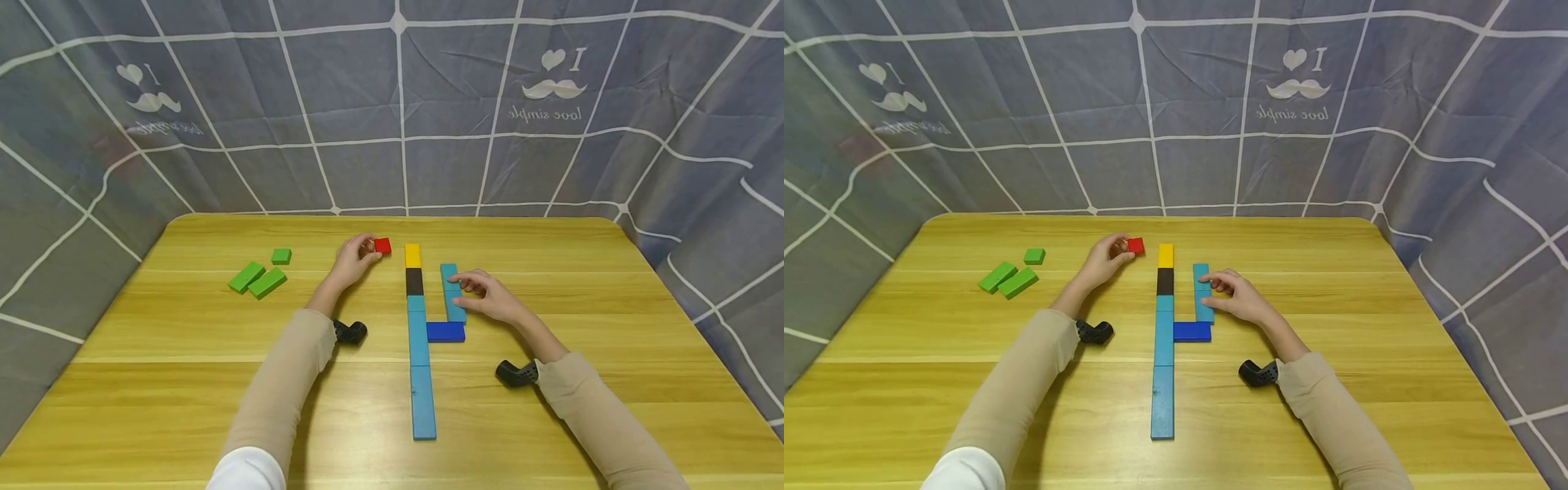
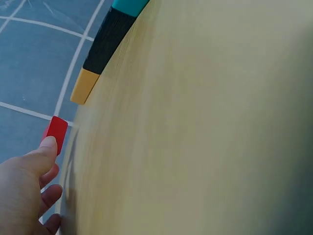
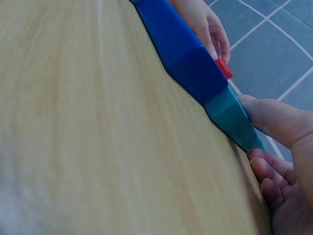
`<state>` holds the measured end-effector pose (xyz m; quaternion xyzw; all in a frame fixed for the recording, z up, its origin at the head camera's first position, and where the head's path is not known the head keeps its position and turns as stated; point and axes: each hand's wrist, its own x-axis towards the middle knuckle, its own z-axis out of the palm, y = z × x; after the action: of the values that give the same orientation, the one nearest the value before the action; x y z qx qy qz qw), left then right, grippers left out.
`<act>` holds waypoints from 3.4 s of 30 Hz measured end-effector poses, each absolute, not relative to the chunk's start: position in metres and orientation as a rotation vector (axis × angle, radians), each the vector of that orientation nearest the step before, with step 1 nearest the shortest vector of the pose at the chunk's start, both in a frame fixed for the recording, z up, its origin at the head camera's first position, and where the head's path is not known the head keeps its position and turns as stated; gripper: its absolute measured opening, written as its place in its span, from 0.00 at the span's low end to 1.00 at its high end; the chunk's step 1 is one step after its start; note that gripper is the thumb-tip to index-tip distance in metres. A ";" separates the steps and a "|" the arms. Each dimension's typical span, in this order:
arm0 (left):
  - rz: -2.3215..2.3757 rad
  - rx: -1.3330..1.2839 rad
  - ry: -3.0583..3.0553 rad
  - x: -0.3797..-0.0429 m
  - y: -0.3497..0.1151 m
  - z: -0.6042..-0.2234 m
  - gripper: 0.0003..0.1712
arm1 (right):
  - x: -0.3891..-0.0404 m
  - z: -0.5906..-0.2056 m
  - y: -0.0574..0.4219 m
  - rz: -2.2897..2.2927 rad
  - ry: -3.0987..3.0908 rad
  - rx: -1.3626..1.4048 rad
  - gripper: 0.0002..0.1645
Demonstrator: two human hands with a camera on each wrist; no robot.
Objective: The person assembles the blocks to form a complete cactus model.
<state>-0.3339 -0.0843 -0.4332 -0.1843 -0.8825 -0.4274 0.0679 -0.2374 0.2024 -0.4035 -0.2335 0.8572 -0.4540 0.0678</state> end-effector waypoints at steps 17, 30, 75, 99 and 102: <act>-1.222 -0.396 -2.785 -0.357 -0.055 -0.432 0.20 | -0.237 -0.403 0.204 -1.365 2.592 -0.703 0.23; -1.081 -0.374 -2.885 -0.361 -0.046 -0.433 0.24 | -0.238 -0.403 0.203 -1.359 2.589 -0.686 0.23; -0.967 -0.742 -2.940 -0.353 -0.040 -0.432 0.30 | -0.249 -0.422 0.210 -1.366 2.609 -0.728 0.23; -0.912 -0.753 -2.967 -0.351 -0.040 -0.430 0.29 | -0.239 -0.403 0.202 -1.360 2.586 -0.691 0.23; -0.910 -0.751 -2.966 -0.351 -0.040 -0.430 0.29 | -0.238 -0.402 0.202 -1.367 2.583 -0.691 0.23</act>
<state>-0.3511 -0.0402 -0.4297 -0.2353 -0.9289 -0.2850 -0.0253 -0.2384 0.2019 -0.4023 -0.2296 0.8580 -0.4542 0.0693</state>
